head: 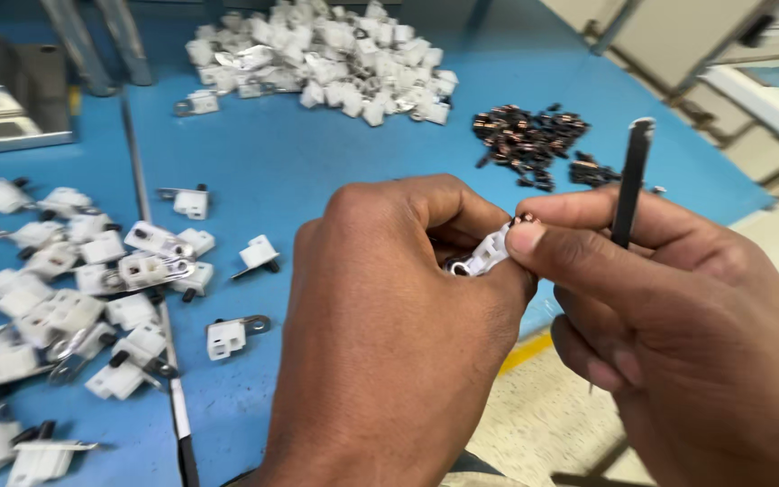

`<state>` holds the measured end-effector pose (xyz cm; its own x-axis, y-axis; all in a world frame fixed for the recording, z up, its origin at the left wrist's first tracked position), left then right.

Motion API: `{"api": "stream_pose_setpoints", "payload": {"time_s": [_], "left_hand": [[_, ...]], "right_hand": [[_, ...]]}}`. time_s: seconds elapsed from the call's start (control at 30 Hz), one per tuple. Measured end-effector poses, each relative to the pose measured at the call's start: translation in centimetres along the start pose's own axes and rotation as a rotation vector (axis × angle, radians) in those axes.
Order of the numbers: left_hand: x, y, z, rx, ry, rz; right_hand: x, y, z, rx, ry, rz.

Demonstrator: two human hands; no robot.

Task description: The person sits at a factory workbench assembling small white plastic switch housings. They pick a housing, use tweezers to insert black and copper terminal contacts into it, press the parts into place by hand, and set the finished assembly aside with the completed pile.

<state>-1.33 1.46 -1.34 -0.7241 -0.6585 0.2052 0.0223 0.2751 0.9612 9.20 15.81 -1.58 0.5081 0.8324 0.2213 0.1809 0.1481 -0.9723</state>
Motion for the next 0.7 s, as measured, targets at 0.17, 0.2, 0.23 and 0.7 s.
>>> {"api": "stream_pose_setpoints", "payload": {"time_s": [0.17,0.2,0.23,0.7], "left_hand": [[0.0,1.2,-0.1,-0.23,0.232,0.08],[-0.1,1.1,-0.3,-0.193,0.27,0.102],[0.0,1.0,-0.5,-0.157,0.315,0.116],[-4.8,-2.1,-1.0,0.187,0.729,-0.074]], "right_hand": [[3.1,4.8,7.1,-0.064,-0.221,-0.089],[2.8,5.6,9.0,-0.063,-0.299,-0.098],[1.9,6.3,11.2,-0.05,-0.409,-0.148],[-6.6,5.3,20.3,-0.09,-1.072,-0.147]]}}
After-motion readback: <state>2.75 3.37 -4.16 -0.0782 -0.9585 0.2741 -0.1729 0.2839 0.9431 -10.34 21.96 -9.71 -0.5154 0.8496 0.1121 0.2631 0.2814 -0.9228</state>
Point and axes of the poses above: each hand's wrist, its own z-axis towards the middle knuckle, its own x-axis out of the back of the hand, y = z × x, the point moved 3 cm from there along z, towards the middle knuckle, and after that the axes turned 13 degrees about -y, right-handed, at the moved point
